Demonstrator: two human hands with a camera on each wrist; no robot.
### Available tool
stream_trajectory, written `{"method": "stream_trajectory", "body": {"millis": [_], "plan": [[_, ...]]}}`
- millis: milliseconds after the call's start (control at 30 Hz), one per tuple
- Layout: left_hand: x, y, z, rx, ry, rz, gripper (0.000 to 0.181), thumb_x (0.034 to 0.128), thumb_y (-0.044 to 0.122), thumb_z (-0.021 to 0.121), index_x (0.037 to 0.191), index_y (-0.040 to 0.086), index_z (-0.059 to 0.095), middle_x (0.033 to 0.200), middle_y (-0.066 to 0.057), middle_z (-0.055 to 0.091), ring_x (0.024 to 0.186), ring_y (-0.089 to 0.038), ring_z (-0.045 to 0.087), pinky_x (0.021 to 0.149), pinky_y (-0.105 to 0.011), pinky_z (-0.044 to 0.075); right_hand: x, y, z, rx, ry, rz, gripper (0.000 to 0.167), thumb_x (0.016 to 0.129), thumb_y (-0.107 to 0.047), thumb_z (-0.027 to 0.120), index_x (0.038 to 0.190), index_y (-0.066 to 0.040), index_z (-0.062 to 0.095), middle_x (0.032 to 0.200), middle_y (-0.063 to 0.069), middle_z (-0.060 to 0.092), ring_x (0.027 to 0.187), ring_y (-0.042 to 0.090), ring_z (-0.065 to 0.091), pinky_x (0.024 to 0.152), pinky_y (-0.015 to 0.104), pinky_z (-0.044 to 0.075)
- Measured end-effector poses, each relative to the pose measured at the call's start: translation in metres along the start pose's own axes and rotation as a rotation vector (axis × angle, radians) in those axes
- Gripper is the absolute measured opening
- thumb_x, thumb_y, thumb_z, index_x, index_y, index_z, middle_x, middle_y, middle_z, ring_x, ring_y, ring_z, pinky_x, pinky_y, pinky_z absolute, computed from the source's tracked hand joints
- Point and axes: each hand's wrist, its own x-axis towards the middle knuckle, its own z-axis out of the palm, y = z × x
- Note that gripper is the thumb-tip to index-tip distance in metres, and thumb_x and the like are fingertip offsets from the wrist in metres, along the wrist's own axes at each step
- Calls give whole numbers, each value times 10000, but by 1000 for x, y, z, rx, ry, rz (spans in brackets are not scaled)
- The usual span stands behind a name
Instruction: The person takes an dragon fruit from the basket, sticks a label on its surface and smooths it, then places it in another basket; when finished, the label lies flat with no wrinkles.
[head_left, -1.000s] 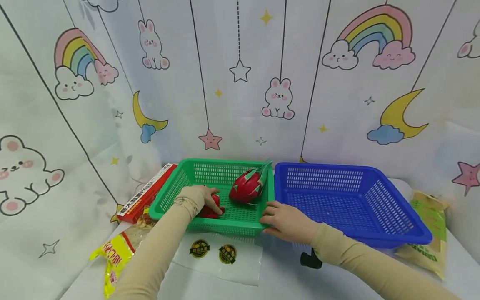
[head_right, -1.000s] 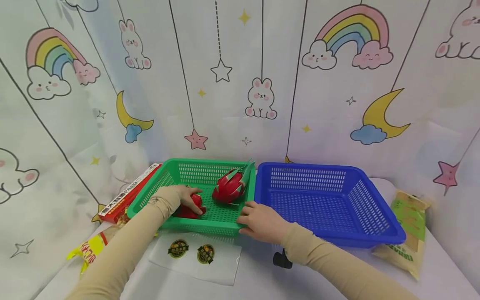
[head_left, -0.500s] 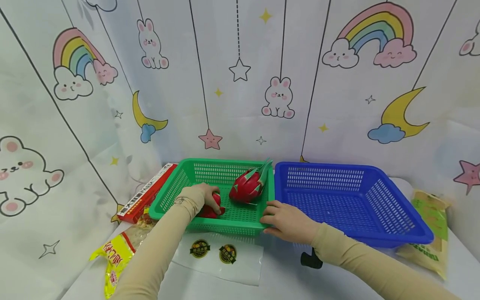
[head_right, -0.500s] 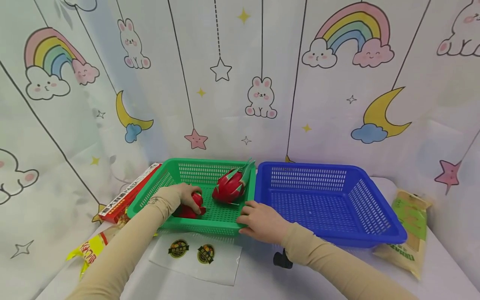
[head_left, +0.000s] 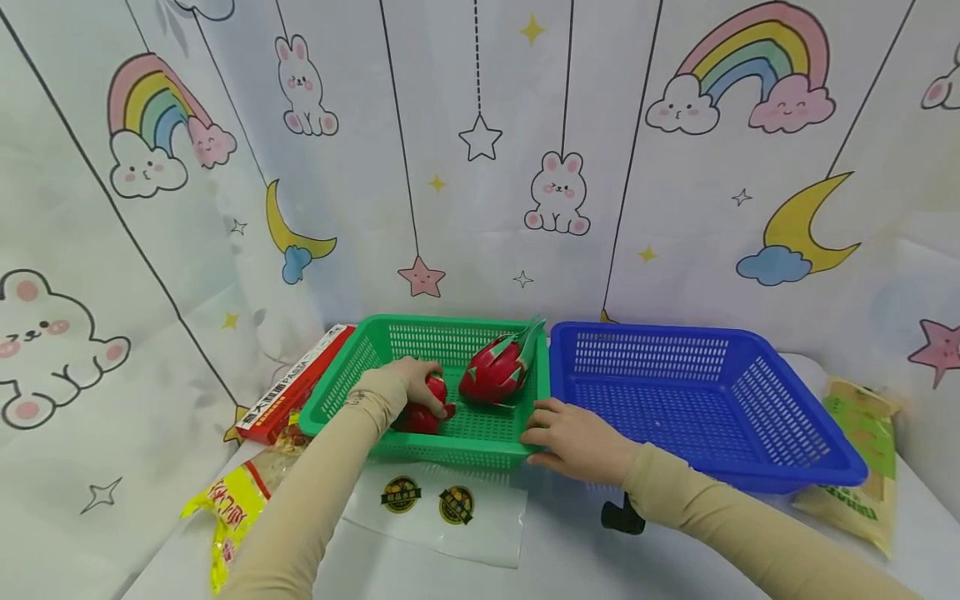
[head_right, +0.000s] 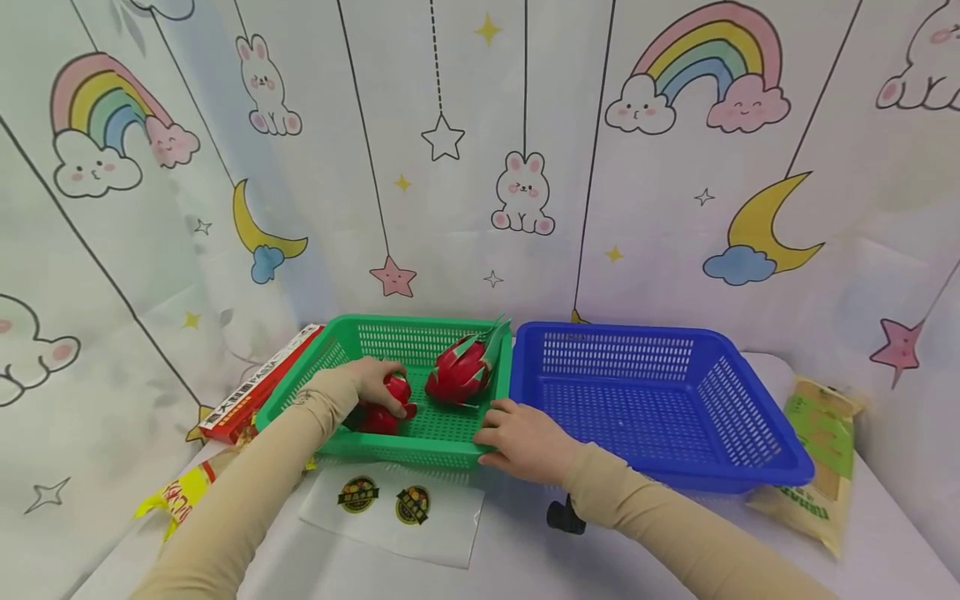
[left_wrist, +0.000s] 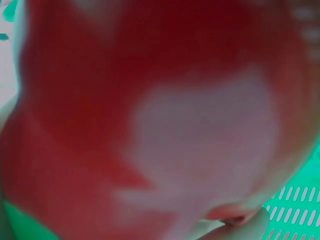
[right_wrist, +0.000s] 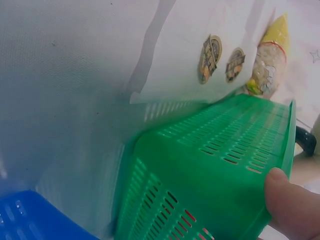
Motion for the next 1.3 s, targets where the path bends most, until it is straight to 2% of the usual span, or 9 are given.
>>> {"method": "stream_trajectory", "body": {"millis": [433,633,767,1100,1300], "plan": [[-12,14,-18,25,42,80,707,727,427,731,1338,204,451,1213,-113,525,1068,-260,506,797,-369,505,0,0,-3,2,-3,-2,181,844,-291,657,991,-188,678,979,-22,654,1046,210,543,838,309,503],[-20,21,-22,59,73,95,716,731,447,723,1352,227,441,1218,-104,530,1084,-266,505,791,-366,504,0,-1,-4,18,-4,-2,173,844,-280,657,988,-186,678,978,-22,654,1033,203,541,834,303,500],[-25,27,-24,78,72,124,715,726,469,717,1345,230,448,1213,-101,528,1110,-270,479,789,-366,504,-2,-2,-4,31,-4,9,169,841,-272,661,984,-184,683,975,-21,653,1027,199,537,830,304,499],[-44,28,-31,65,86,127,746,720,492,714,1364,251,426,1231,-100,527,1103,-271,500,798,-372,509,0,-5,-3,47,-6,19,196,845,-278,655,1004,-169,692,975,-19,654,1014,190,536,832,301,497],[-54,28,-29,48,119,123,747,714,489,721,1363,259,430,1201,-86,543,1101,-261,491,792,-363,508,-2,-4,-1,47,1,17,192,846,-273,654,1004,-171,691,978,-20,655,1010,189,536,830,303,495]]}}
